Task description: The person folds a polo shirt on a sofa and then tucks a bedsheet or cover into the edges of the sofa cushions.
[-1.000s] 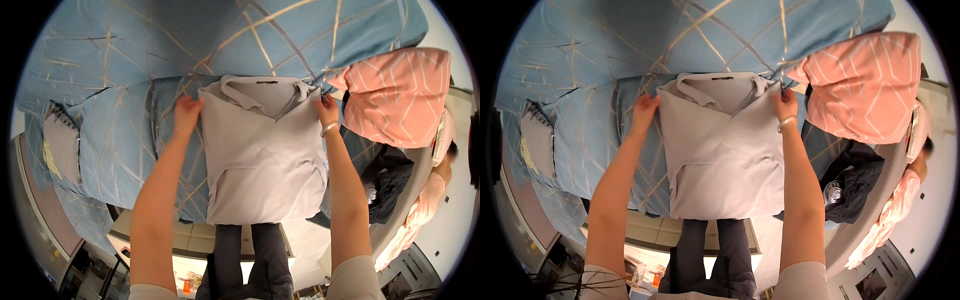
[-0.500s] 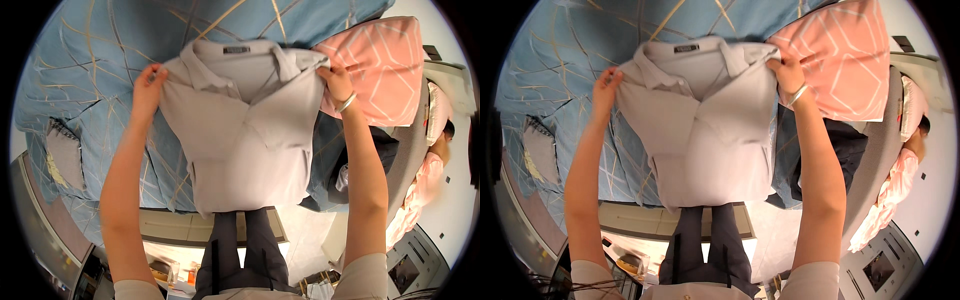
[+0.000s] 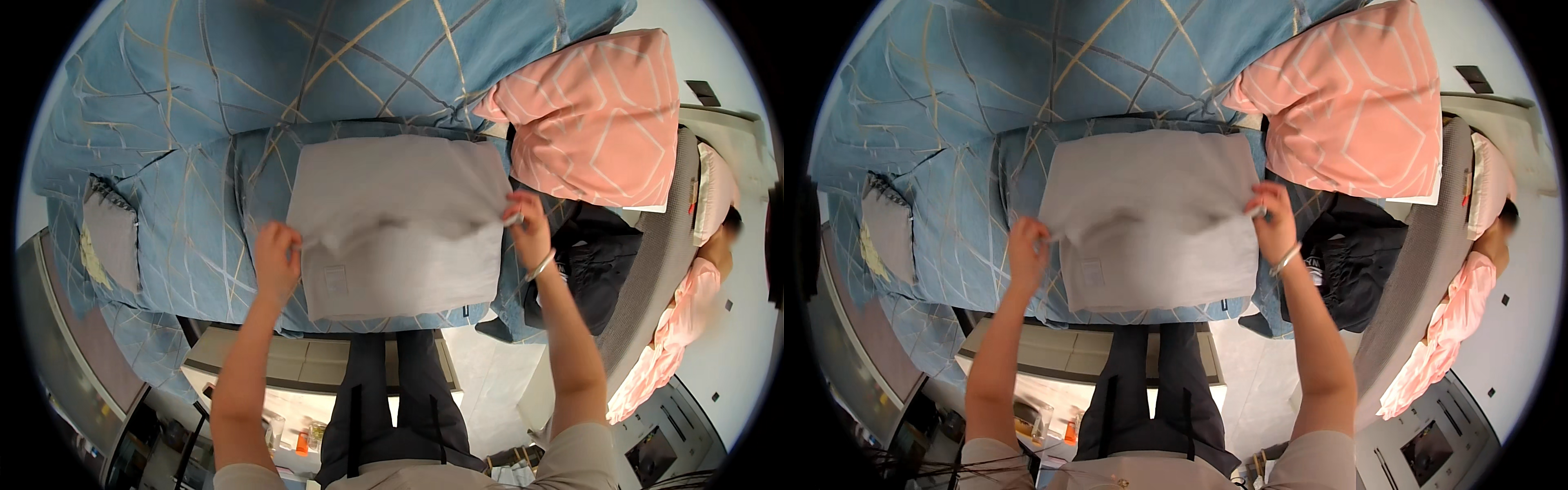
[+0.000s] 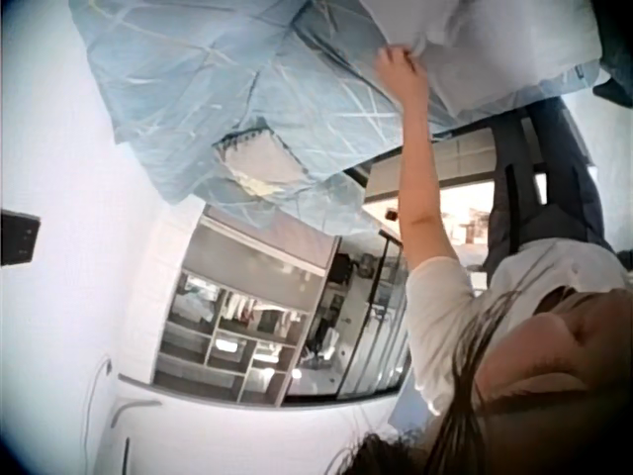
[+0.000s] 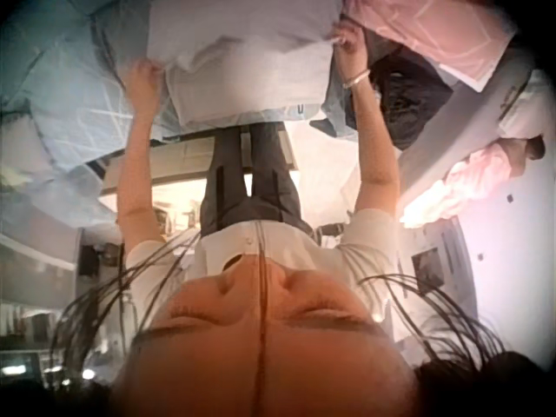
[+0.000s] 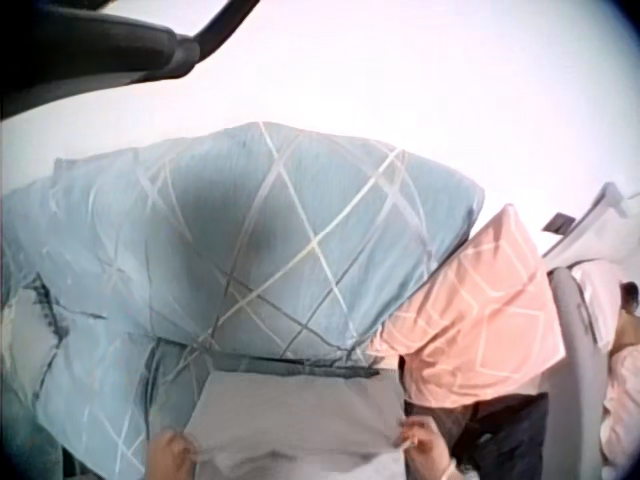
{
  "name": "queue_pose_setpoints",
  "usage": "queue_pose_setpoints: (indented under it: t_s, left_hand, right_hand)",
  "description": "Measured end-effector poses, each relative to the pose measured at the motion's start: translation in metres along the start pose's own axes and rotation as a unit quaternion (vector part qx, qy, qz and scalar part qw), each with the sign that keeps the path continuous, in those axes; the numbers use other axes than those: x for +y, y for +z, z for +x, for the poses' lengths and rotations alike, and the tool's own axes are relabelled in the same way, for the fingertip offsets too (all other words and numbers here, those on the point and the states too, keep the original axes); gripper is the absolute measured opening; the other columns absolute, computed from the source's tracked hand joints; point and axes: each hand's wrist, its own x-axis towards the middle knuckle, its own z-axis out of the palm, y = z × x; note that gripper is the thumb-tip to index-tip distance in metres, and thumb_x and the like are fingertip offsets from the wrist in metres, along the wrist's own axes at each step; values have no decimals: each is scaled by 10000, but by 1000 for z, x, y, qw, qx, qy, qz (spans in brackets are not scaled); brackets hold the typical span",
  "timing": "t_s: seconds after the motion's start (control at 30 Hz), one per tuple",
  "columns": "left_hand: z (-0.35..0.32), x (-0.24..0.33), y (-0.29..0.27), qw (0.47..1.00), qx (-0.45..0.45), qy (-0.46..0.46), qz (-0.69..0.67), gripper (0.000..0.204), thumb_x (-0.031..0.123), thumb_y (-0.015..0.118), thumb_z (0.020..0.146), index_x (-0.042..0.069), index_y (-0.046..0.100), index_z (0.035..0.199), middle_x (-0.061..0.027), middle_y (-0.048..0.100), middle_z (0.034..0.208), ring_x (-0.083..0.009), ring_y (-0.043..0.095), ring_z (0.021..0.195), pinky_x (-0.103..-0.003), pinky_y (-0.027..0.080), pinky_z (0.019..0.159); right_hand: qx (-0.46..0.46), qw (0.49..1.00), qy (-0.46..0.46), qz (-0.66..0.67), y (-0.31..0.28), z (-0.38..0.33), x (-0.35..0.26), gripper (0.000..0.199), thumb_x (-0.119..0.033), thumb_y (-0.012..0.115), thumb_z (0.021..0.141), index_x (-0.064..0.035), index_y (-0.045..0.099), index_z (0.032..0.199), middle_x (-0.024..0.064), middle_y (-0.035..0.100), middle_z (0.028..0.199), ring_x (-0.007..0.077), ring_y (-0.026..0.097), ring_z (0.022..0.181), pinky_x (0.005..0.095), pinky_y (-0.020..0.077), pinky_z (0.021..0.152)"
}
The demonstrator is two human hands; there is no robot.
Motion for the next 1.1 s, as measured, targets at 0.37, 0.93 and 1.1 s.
queue_pose_setpoints:
  t_s: [0.37, 0.93, 1.1]
  left_hand:
    - [-141, -10, 68, 993, -78, -84, 18, 213, -45, 587, 628, 94, 519, 774, -56, 510, 897, -290, 514, 855, -402, 401, 736]
    - [-207, -73, 102, 945, -30, -322, -52, 332, 138, 664, 767, 13, 520, 1039, -125, 550, 970, -246, 577, 854, -342, 461, 741]
    - [-191, -84, 118, 838, -9, -493, -234, 456, 289, 718, 775, -35, 531, 1035, -138, 600, 899, -206, 584, 817, -319, 466, 741]
  right_hand:
    - [-11, 959, 258, 113, 69, -164, 82, 233, 137, 521, 681, -46, 596, 805, 72, 570, 966, 209, 559, 867, 328, 458, 822]
    - [116, 933, 328, -94, 114, -197, 85, 364, 67, 537, 671, -85, 595, 996, 109, 542, 991, 245, 554, 861, 343, 469, 736]
    - [15, 986, 145, -79, 168, -174, 4, 342, 50, 571, 668, -55, 568, 994, 162, 529, 1034, 359, 501, 1003, 420, 413, 891]
